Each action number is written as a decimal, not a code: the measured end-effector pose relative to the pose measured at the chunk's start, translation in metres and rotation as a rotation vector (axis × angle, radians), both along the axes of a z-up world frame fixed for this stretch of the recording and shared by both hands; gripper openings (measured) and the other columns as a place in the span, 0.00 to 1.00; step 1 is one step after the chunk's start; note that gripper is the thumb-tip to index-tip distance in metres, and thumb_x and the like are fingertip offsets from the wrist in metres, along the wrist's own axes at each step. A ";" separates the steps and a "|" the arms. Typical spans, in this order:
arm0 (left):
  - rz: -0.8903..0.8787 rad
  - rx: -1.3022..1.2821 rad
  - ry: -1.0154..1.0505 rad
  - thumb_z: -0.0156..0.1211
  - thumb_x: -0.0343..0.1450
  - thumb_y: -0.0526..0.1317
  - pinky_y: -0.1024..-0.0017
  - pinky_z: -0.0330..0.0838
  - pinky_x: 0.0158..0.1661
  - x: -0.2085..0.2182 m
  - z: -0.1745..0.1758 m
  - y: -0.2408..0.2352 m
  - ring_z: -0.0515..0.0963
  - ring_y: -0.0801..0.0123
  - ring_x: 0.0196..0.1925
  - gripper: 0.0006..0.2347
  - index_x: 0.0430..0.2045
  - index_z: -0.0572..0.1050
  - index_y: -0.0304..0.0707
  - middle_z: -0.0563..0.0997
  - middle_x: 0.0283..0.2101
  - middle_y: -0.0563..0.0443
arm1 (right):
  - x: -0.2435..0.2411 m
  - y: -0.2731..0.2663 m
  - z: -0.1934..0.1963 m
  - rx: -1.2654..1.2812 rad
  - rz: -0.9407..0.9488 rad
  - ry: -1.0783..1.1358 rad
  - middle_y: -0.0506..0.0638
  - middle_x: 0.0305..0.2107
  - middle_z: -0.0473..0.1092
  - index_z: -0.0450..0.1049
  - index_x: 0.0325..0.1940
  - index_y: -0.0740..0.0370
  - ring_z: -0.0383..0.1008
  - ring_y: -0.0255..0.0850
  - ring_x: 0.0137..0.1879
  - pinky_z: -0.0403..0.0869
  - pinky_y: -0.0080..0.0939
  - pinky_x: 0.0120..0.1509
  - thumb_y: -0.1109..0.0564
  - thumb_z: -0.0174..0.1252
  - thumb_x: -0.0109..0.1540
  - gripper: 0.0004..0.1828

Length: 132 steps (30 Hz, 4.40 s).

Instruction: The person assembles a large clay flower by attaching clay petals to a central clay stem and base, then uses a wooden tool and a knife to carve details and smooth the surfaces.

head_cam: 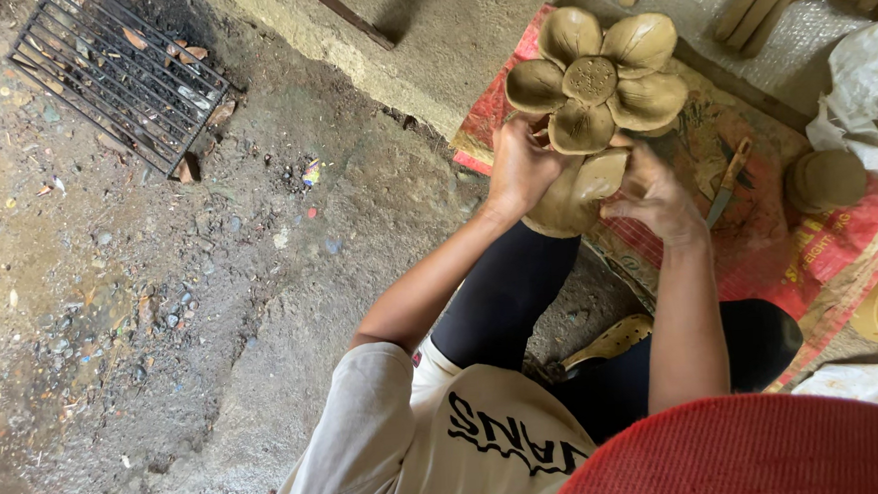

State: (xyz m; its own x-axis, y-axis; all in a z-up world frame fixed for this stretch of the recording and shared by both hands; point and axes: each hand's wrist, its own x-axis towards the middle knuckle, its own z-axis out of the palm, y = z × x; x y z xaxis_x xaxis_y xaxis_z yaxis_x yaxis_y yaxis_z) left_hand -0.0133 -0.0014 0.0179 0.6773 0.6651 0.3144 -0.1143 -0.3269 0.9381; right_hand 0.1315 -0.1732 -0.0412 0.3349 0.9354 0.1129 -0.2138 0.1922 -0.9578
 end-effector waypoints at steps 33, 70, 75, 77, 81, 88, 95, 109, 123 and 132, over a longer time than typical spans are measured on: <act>-0.588 0.088 0.059 0.72 0.70 0.33 0.56 0.69 0.72 0.043 -0.084 0.070 0.76 0.54 0.70 0.28 0.64 0.66 0.31 0.75 0.66 0.40 | -0.071 -0.034 0.050 -0.458 -0.218 -1.530 0.50 0.15 0.73 0.73 0.69 0.42 0.65 0.38 0.15 0.70 0.43 0.25 0.34 0.61 0.60 0.34; -0.720 0.140 0.134 0.71 0.69 0.51 0.61 0.68 0.69 0.109 -0.112 0.061 0.75 0.57 0.67 0.29 0.61 0.70 0.35 0.77 0.64 0.42 | -0.073 -0.005 0.067 -0.808 0.043 -1.585 0.58 0.13 0.69 0.60 0.73 0.19 0.77 0.54 0.25 0.77 0.55 0.42 0.28 0.54 0.61 0.34; -0.718 0.089 0.028 0.76 0.67 0.46 0.60 0.65 0.71 0.111 -0.128 0.054 0.71 0.55 0.69 0.34 0.64 0.65 0.32 0.71 0.66 0.40 | -0.083 0.003 0.070 -0.718 -0.003 -1.368 0.58 0.18 0.74 0.60 0.76 0.33 0.79 0.57 0.33 0.75 0.59 0.51 0.32 0.53 0.65 0.34; -0.682 0.086 -0.006 0.76 0.66 0.46 0.59 0.62 0.72 0.108 -0.123 0.046 0.70 0.54 0.70 0.35 0.64 0.63 0.31 0.71 0.66 0.39 | -0.085 0.007 0.071 -0.956 0.165 -1.285 0.60 0.18 0.75 0.60 0.75 0.28 0.80 0.56 0.33 0.76 0.57 0.56 0.31 0.51 0.64 0.34; -0.594 0.072 0.122 0.78 0.64 0.47 0.60 0.61 0.72 0.100 -0.103 0.039 0.70 0.56 0.69 0.38 0.64 0.61 0.29 0.70 0.65 0.39 | -0.089 0.015 0.059 -0.905 0.084 -1.183 0.61 0.25 0.78 0.56 0.78 0.36 0.80 0.57 0.34 0.77 0.57 0.51 0.30 0.48 0.65 0.38; -0.600 0.045 0.145 0.78 0.64 0.46 0.60 0.63 0.71 0.091 -0.097 0.037 0.71 0.56 0.68 0.37 0.64 0.61 0.30 0.71 0.64 0.39 | -0.098 0.028 0.060 -0.888 -0.122 -1.383 0.59 0.25 0.77 0.61 0.78 0.46 0.79 0.55 0.32 0.77 0.60 0.46 0.31 0.48 0.70 0.36; -0.692 0.127 0.329 0.75 0.62 0.41 0.65 0.69 0.64 0.078 -0.076 0.064 0.78 0.61 0.60 0.29 0.58 0.69 0.36 0.79 0.58 0.44 | -0.108 -0.009 0.080 -0.356 0.022 -1.247 0.48 0.43 0.82 0.73 0.63 0.32 0.81 0.44 0.30 0.79 0.46 0.38 0.34 0.59 0.61 0.26; -0.658 0.006 0.154 0.68 0.63 0.35 0.65 0.78 0.56 0.068 -0.103 0.080 0.82 0.63 0.52 0.20 0.49 0.75 0.30 0.84 0.50 0.43 | -0.118 -0.048 -0.043 -0.072 -0.400 -1.222 0.42 0.42 0.80 0.74 0.55 0.41 0.82 0.32 0.42 0.80 0.34 0.49 0.56 0.70 0.67 0.16; -0.634 0.023 0.355 0.71 0.66 0.48 0.68 0.74 0.58 0.037 -0.122 0.112 0.79 0.63 0.59 0.26 0.54 0.74 0.32 0.80 0.59 0.45 | -0.085 -0.008 -0.131 -0.210 -0.741 -0.516 0.65 0.55 0.64 0.61 0.65 0.69 0.63 0.53 0.61 0.65 0.55 0.66 0.48 0.72 0.63 0.37; -0.572 -0.197 0.493 0.67 0.64 0.49 0.62 0.86 0.42 0.007 -0.071 0.094 0.83 0.65 0.52 0.26 0.56 0.73 0.40 0.79 0.54 0.46 | 0.142 -0.085 -0.189 -0.738 -1.375 -0.792 0.62 0.38 0.74 0.74 0.47 0.65 0.71 0.52 0.43 0.72 0.56 0.48 0.48 0.74 0.64 0.21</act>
